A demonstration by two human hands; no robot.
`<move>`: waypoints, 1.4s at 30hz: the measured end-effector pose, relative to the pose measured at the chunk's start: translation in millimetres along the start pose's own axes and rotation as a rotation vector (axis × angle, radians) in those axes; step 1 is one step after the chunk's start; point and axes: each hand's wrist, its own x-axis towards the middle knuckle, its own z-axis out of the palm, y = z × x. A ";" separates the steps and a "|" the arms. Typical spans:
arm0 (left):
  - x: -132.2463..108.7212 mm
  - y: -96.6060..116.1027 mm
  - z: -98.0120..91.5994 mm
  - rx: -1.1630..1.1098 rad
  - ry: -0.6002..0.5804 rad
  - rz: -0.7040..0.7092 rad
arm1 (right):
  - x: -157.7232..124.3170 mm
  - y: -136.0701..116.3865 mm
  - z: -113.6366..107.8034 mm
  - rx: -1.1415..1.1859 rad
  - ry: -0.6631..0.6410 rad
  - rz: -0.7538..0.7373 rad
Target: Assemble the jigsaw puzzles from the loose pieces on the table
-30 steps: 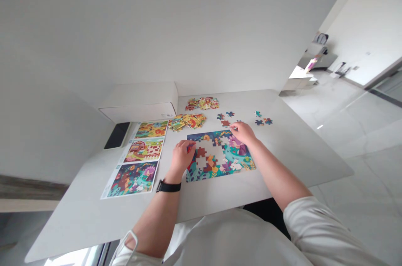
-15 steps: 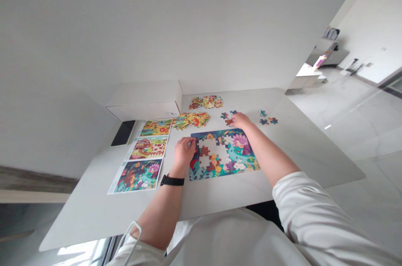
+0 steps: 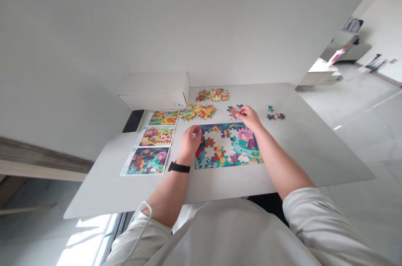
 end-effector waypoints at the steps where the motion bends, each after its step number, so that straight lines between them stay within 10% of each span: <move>1: -1.2 2.3 -0.1 -0.022 -0.009 0.000 | -12.5 -5.1 3.7 0.097 -0.021 -0.018; 11: -20.9 29.0 -4.4 -0.203 -0.164 -0.004 | -104.8 -19.3 62.4 0.278 -0.176 -0.067; 42: -21.5 29.4 -1.9 -0.303 -0.244 -0.049 | -112.8 -10.2 69.6 0.181 -0.220 -0.080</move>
